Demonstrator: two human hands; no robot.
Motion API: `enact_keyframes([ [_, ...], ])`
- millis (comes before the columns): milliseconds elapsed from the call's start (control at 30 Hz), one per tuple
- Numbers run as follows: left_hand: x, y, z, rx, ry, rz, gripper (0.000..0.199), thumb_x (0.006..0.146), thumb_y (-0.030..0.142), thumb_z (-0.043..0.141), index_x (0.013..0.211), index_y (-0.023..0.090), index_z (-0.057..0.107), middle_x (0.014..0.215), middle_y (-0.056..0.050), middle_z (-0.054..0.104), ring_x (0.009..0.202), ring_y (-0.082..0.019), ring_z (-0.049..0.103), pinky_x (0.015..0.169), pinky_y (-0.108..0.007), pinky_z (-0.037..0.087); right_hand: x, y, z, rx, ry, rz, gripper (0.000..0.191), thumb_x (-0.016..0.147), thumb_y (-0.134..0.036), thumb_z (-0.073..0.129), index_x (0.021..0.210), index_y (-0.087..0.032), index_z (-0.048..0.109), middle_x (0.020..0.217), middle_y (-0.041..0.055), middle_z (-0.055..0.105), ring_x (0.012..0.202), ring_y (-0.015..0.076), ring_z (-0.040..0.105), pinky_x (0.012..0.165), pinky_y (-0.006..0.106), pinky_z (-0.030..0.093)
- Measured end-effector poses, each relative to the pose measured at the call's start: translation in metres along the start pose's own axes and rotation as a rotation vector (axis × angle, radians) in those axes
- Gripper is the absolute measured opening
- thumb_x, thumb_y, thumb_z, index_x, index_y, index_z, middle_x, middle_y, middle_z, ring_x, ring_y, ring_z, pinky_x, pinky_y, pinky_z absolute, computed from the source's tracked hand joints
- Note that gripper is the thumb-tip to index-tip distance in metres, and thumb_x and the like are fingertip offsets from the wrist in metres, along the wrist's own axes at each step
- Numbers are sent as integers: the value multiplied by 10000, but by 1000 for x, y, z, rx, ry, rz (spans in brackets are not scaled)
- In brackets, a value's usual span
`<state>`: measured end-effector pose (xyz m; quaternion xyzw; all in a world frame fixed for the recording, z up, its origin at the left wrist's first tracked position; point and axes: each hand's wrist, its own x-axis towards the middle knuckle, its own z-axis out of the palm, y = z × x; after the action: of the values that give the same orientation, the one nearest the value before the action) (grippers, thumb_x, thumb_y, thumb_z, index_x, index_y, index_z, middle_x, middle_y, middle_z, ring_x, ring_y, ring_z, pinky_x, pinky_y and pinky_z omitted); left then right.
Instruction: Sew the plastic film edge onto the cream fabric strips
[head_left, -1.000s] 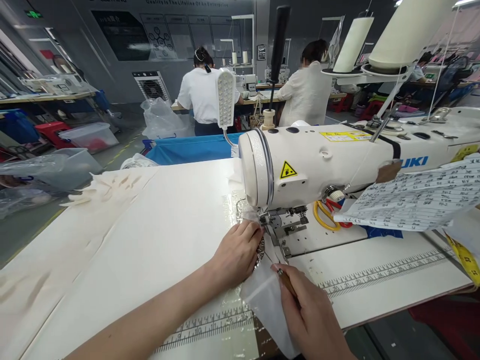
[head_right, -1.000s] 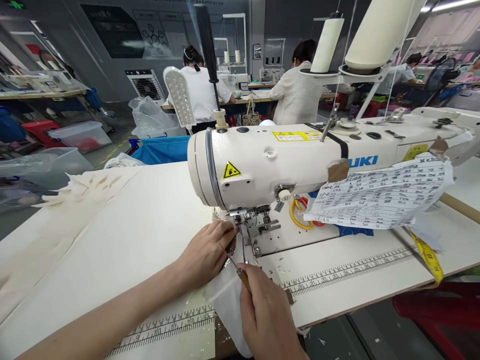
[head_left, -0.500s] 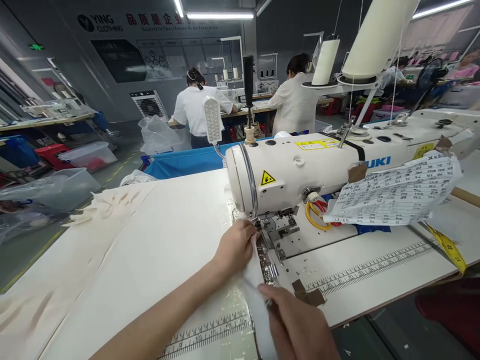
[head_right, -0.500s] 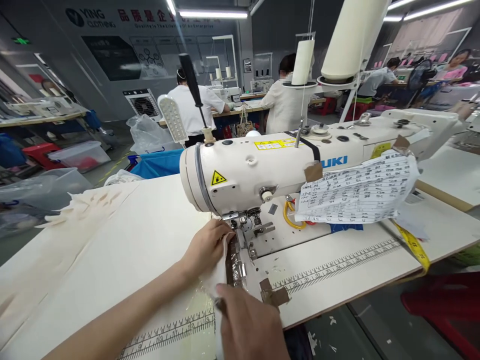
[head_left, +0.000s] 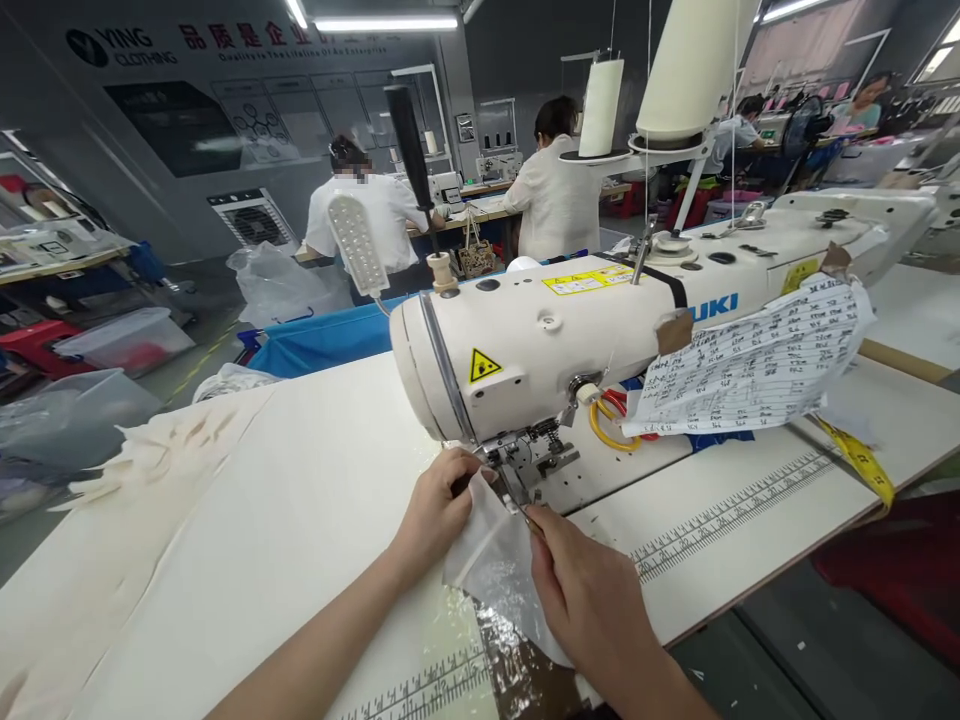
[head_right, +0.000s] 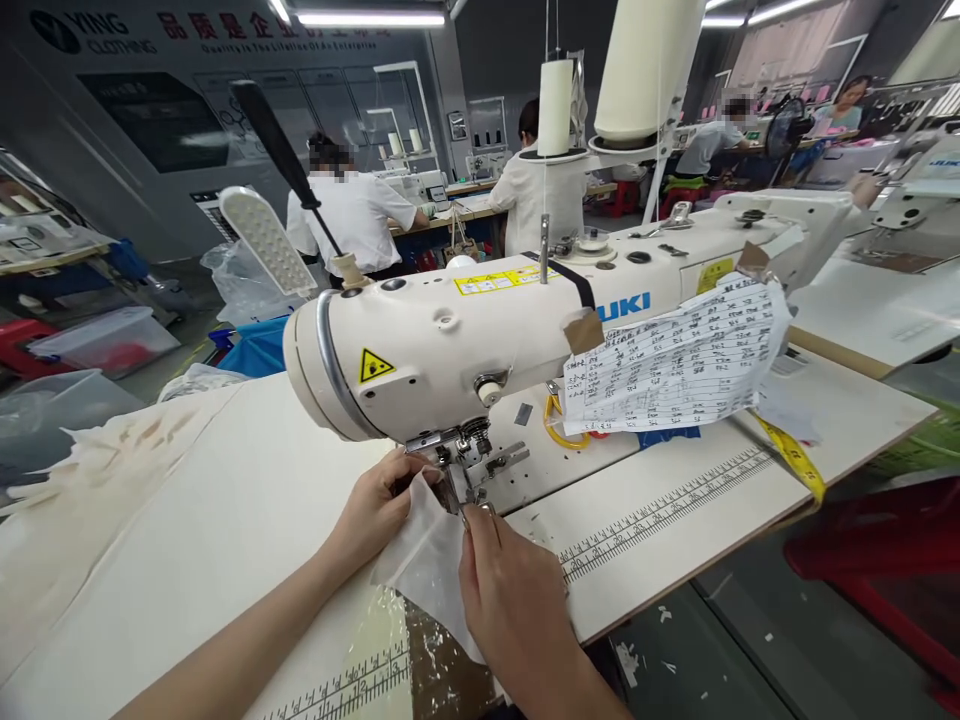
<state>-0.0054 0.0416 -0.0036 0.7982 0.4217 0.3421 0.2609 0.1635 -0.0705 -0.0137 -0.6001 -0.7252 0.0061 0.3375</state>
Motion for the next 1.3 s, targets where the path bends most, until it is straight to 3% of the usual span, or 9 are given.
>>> enact_keyframes([
  [433,-1,-3,1,-32,-6,-40,165,879,238,520,805,202,663,904,-32,660,854,-183,620,736,-302,485,1,1,-2,50,-6,1,291,976,-175,369,1155,-147,598,872,32,743,581,160,669,488,275,408],
  [1067,-1,-4,2,-38,-11,-32,146,858,222,524,820,205,664,896,-31,658,859,-187,617,748,-315,479,-1,1,0,31,-6,-2,270,975,-164,374,1148,-156,581,869,29,736,643,167,694,502,270,424],
  [1300,-2,-7,1,-1,-39,19,157,850,190,488,852,199,644,930,-47,645,875,-199,602,768,-338,483,1,1,2,-4,-12,-18,300,980,-162,367,1198,-131,570,940,67,740,701,191,710,528,279,458],
])
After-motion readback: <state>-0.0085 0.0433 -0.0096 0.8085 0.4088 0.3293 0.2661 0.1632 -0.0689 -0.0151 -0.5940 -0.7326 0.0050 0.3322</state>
